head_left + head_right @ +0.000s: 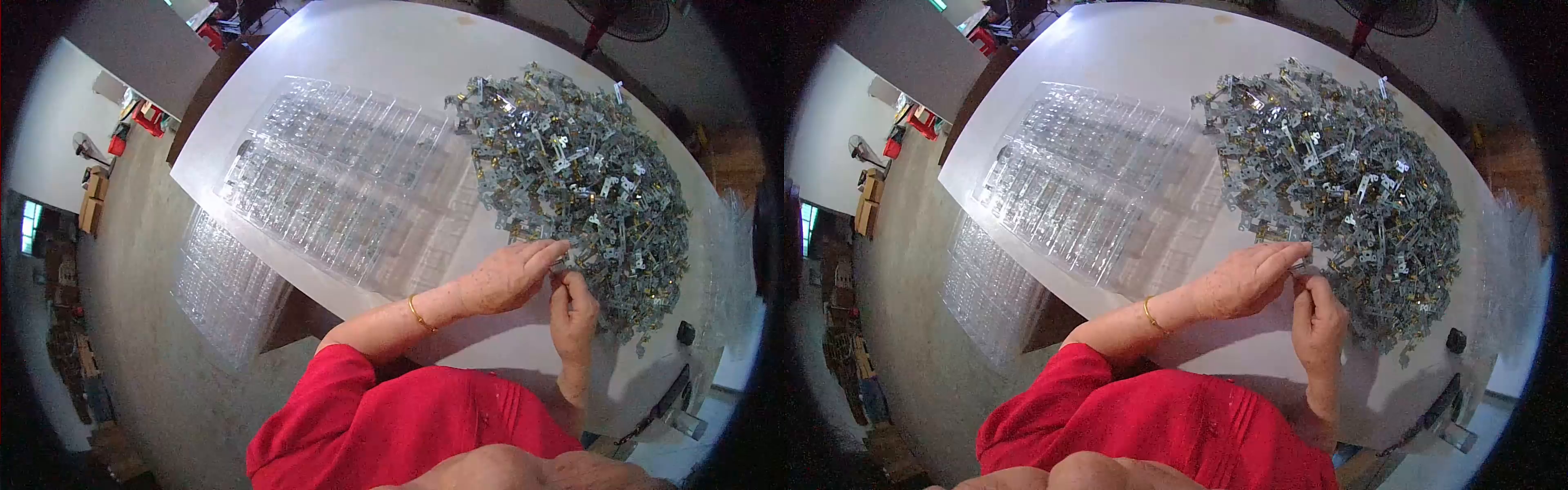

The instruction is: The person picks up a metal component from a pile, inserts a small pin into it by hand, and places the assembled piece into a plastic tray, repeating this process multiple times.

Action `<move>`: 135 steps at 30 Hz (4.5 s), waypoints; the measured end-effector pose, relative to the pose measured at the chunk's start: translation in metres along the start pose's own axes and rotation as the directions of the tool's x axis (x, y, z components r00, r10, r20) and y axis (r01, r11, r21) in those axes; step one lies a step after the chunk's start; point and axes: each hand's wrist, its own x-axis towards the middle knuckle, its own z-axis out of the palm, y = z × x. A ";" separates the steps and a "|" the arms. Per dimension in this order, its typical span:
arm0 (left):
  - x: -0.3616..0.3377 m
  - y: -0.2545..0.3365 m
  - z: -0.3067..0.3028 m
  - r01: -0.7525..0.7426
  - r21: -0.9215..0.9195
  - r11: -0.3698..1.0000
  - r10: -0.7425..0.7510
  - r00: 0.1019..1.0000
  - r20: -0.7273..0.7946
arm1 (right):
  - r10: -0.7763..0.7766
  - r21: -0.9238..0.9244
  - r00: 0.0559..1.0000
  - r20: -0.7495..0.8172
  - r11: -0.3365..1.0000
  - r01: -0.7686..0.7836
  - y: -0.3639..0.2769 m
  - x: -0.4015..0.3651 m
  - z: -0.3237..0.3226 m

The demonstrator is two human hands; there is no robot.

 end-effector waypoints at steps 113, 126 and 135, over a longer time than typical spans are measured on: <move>-0.008 0.023 -0.029 0.078 0.560 0.825 -0.160 0.982 0.098 | -0.478 0.411 0.827 0.298 0.846 0.341 0.004 -0.074 0.097; 0.011 -0.028 -0.024 0.128 0.648 0.751 -0.227 0.971 0.072 | -0.451 0.480 0.846 0.285 0.831 0.281 0.006 -0.073 0.096; 0.017 -0.027 -0.027 0.090 0.710 0.699 -0.283 0.946 0.158 | -0.461 0.477 0.845 0.270 0.827 0.298 0.004 -0.070 0.097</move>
